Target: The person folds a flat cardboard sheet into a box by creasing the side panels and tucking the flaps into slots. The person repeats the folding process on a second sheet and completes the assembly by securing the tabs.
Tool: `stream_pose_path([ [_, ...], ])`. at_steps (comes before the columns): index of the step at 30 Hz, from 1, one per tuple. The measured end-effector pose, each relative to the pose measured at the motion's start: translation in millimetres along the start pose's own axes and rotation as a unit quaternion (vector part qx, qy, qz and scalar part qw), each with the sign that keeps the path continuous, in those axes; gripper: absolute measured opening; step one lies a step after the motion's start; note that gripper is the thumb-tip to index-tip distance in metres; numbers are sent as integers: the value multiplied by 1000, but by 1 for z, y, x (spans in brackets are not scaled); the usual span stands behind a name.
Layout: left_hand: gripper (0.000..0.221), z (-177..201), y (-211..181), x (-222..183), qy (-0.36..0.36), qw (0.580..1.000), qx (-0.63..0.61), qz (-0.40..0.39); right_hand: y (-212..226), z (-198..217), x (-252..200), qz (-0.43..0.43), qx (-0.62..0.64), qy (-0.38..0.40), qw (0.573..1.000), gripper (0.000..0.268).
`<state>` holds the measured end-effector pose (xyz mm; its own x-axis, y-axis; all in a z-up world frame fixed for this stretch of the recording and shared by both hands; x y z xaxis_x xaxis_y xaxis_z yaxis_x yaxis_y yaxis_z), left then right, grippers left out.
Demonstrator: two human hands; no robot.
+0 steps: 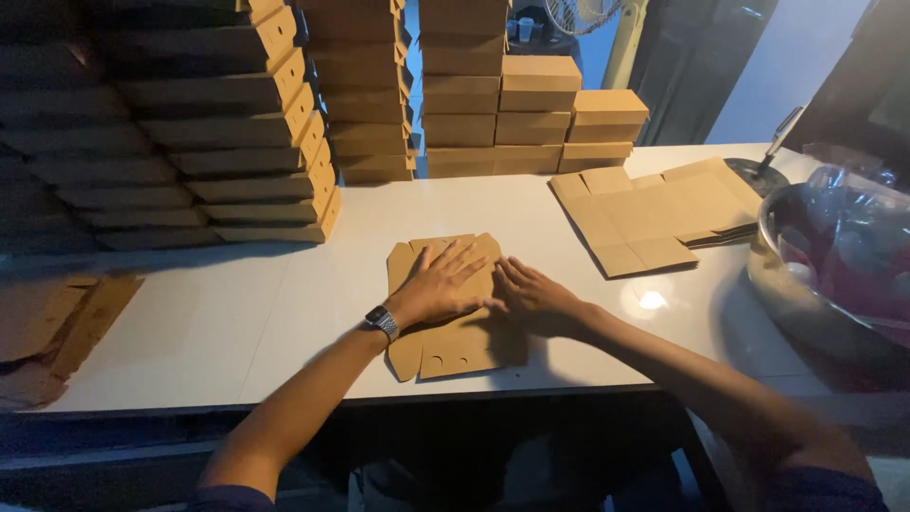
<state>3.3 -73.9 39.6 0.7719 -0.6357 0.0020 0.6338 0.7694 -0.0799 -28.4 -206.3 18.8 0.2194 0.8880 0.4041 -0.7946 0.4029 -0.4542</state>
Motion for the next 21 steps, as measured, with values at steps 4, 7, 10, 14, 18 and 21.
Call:
stream_pose_path([
  [4,80,-2,5,4,5,1000,-2,14,46,5,5,23,-76,266,961,53],
  [7,81,-3,5,3,11,1000,-11,16,86,57,17,63,-57,306,948,58],
  [10,82,-1,6,3,11,1000,-12,18,84,59,8,11,26,453,891,93],
  [14,80,-3,7,3,13,1000,-17,13,77,74,14,5,54,478,877,97],
  [18,78,-9,9,6,23,1000,-11,12,54,45,2,-44,58,477,876,104],
  [21,79,-10,9,7,21,1000,-10,10,32,49,17,-27,32,440,897,89],
])
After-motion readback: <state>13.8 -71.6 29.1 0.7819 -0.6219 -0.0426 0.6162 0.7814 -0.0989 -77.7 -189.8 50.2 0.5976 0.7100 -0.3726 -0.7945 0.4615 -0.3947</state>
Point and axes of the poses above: each hand's wrist, its own x-axis towards the middle knuckle, its own z-axis out of the back of the hand, y = z × x, the point moved 8 cm from there along x, towards the middle knuckle, and after that the axes turned 2 degrees about y, right-handed, at the moved point
